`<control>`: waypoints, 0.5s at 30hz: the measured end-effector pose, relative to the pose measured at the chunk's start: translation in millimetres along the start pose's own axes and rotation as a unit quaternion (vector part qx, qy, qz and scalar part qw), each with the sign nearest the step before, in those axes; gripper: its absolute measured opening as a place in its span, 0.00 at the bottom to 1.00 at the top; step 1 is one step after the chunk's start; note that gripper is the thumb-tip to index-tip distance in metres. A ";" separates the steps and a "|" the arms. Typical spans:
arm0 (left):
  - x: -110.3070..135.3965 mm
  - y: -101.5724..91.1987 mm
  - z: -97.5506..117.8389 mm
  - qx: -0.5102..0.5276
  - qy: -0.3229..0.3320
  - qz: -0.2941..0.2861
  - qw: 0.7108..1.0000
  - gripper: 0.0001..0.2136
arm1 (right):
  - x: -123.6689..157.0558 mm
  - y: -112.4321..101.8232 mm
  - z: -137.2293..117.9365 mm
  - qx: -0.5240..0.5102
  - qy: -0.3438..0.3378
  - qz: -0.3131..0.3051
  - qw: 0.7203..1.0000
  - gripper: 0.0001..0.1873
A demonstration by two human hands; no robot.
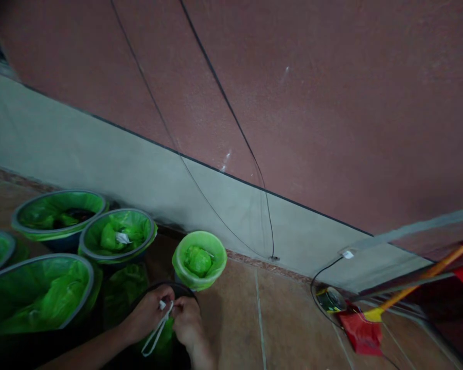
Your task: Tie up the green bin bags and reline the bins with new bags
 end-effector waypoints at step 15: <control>-1.2 6.6 -14.1 -0.032 -0.070 -0.047 0.996 0.02 | 27.1 -32.3 -47.1 0.385 -0.046 0.099 0.917 0.12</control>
Point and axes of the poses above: each hand's wrist, its own x-axis away from the middle knuckle, its own y-axis out of the palm, z = x × y, the point moved 10 cm from there along -x, towards the middle knuckle, and after that the axes turned 10 degrees about x, right-handed, at the moved point
